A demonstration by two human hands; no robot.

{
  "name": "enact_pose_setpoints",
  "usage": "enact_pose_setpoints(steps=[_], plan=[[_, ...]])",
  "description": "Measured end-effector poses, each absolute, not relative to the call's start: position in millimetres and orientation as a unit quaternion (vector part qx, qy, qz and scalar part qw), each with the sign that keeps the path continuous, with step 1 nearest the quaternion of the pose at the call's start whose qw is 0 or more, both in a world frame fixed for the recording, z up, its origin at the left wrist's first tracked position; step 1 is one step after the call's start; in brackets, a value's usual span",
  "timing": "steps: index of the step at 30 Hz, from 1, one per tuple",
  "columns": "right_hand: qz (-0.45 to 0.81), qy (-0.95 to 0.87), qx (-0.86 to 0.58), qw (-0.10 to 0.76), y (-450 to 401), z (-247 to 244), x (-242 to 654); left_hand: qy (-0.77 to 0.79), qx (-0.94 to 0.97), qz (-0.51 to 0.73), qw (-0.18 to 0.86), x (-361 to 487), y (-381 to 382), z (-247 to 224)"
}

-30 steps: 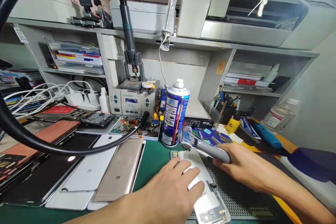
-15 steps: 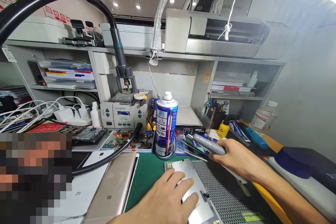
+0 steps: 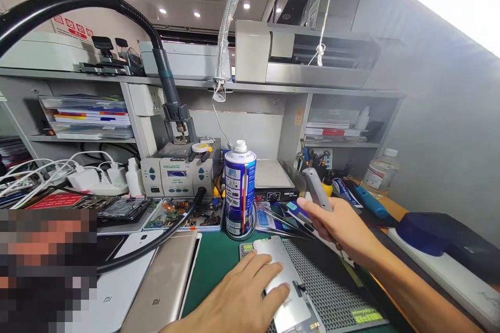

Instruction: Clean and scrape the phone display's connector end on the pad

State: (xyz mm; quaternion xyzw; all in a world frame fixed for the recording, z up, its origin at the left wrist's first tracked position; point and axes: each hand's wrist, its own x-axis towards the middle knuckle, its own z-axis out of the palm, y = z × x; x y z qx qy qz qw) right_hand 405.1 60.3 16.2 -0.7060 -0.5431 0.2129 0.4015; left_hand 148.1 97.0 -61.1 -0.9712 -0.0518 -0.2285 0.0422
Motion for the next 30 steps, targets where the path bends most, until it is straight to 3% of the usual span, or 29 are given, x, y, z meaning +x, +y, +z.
enact_pose_setpoints(steps=[6, 13, 30], plan=[[0.197, -0.543, -0.662, 0.479, 53.1, 8.0, 383.1, -0.057, -0.98, -0.189, 0.01, 146.2, 96.2, -49.1], [0.268, -0.55, -0.624, 0.486, 48.0, 0.9, 366.0, -0.081, -0.975, -0.179, -0.104, 141.6, 92.3, -40.6], [0.353, -0.624, -0.498, 0.488, 11.9, -4.9, 330.5, -0.134, -0.961, -0.133, -0.203, 140.8, 82.2, -24.1]])
